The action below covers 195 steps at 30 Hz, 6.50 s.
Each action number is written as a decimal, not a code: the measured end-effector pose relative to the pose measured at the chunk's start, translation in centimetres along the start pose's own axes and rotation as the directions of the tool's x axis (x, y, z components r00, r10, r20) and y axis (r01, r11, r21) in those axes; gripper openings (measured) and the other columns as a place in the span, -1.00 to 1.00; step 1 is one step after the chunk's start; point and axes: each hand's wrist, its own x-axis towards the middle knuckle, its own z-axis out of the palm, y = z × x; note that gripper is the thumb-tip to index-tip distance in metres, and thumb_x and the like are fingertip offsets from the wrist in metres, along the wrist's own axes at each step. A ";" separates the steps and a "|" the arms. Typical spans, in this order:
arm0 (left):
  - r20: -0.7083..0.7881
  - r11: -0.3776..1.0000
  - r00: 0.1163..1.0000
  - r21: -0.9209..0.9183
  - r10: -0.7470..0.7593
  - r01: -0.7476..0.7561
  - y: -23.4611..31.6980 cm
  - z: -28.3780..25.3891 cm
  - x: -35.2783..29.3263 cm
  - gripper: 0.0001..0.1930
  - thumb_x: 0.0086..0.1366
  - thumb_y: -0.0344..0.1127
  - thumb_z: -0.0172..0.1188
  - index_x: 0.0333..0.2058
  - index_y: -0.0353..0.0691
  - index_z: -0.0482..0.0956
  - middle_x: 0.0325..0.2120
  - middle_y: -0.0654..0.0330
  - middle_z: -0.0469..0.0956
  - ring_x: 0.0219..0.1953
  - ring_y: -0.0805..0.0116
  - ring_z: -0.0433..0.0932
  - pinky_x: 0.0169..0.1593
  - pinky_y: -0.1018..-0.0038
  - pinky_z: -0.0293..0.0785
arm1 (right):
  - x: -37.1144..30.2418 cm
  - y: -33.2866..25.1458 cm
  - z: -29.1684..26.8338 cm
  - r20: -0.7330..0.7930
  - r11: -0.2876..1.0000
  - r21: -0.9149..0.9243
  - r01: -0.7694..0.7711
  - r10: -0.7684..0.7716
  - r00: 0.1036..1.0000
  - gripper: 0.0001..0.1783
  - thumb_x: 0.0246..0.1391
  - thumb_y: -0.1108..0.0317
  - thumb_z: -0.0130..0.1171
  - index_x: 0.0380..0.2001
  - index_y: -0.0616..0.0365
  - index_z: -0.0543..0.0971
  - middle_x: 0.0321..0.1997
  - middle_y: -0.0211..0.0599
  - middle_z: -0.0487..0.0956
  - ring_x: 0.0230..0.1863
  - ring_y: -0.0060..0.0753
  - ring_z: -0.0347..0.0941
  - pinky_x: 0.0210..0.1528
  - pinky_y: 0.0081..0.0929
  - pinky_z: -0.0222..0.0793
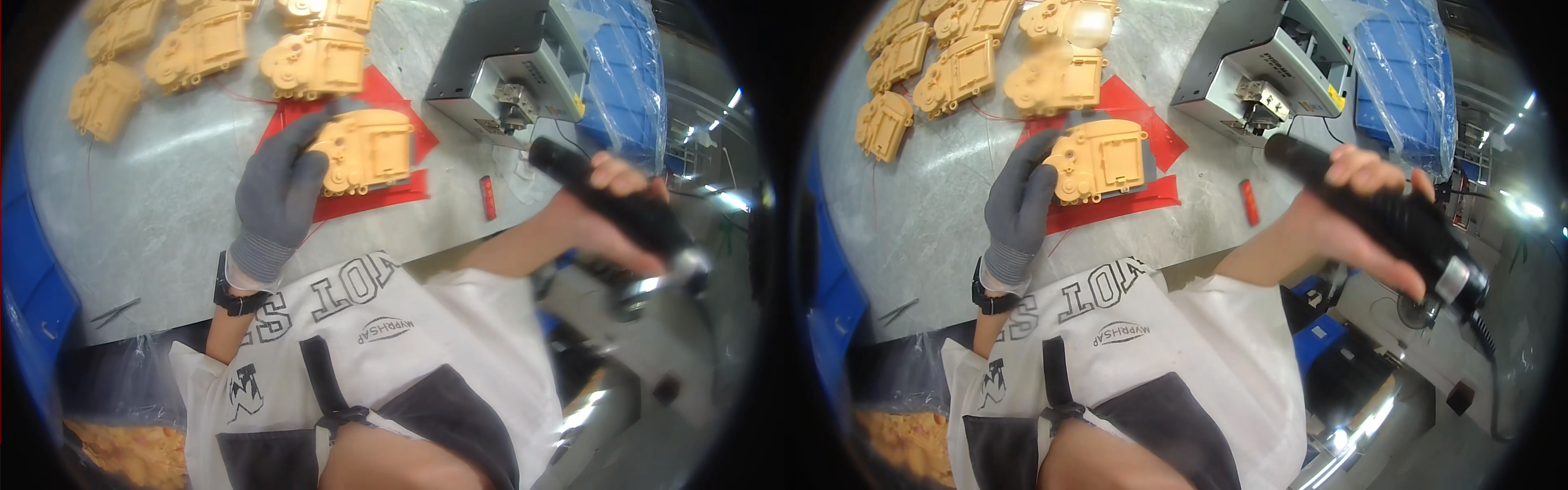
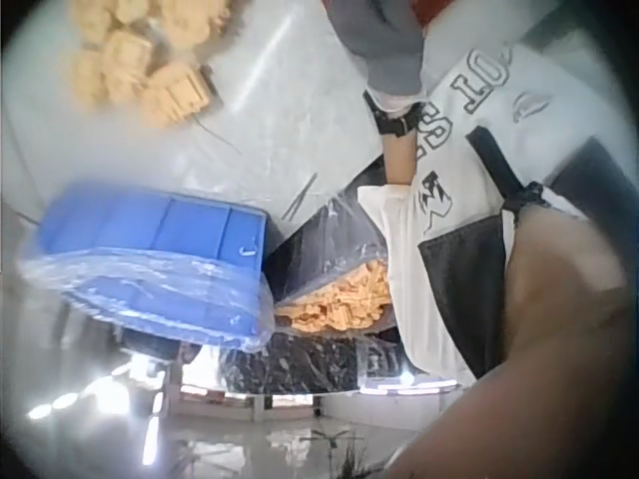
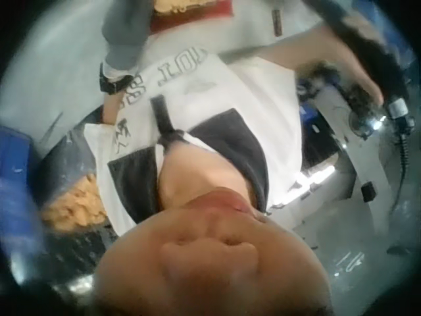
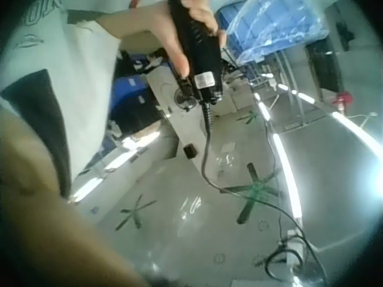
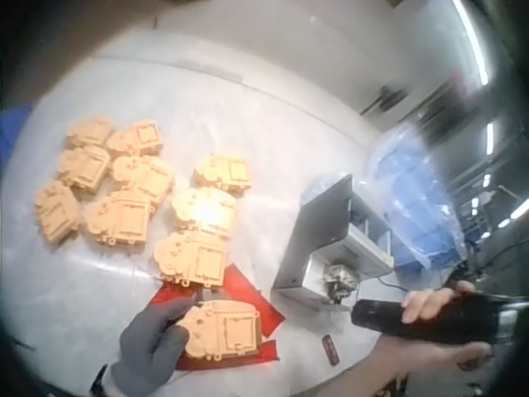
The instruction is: Using an electric screwdriver to assemble yellow plastic casings and moving components between bins.
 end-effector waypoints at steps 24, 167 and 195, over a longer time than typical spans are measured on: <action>0.033 0.994 0.994 0.034 0.102 -0.103 -0.1 -0.9 0.0 -0.62 0.17 -0.27 0.04 -0.02 -0.19 0.41 -0.40 0.04 0.49 -0.42 0.17 0.46 -0.29 0.37 0.37 | -5.2 3.7 11.2 0.451 0.871 0.358 -0.338 0.155 0.879 0.19 -0.46 -0.70 -0.25 -0.08 0.26 0.28 -0.65 -0.21 0.38 -0.75 -0.32 0.27 -0.64 -0.37 0.25; 0.118 0.575 0.906 0.737 0.407 -0.354 7.5 -6.8 18.2 -0.31 -0.07 -0.32 0.28 0.11 0.05 0.27 -0.18 0.08 0.37 -0.15 0.21 0.45 -0.11 0.43 0.45 | 3.6 -1.6 0.8 -0.185 0.872 0.475 0.117 -0.031 0.982 -0.08 -0.29 -0.48 0.04 -0.23 0.25 0.36 -0.55 -0.35 0.39 -0.59 -0.43 0.31 -0.48 -0.51 0.19; 0.598 0.423 0.730 0.598 0.330 -0.681 4.2 1.5 2.8 -0.30 -0.20 -0.03 0.35 0.02 0.10 0.36 0.06 0.11 0.31 0.06 0.12 0.31 0.15 0.06 0.09 | 1.2 -1.4 -1.3 -0.174 0.998 0.002 0.067 -0.065 0.982 0.04 -0.25 -0.63 -0.33 -0.26 0.27 0.36 -0.73 -0.30 0.35 -0.78 -0.41 0.24 -0.69 -0.46 0.21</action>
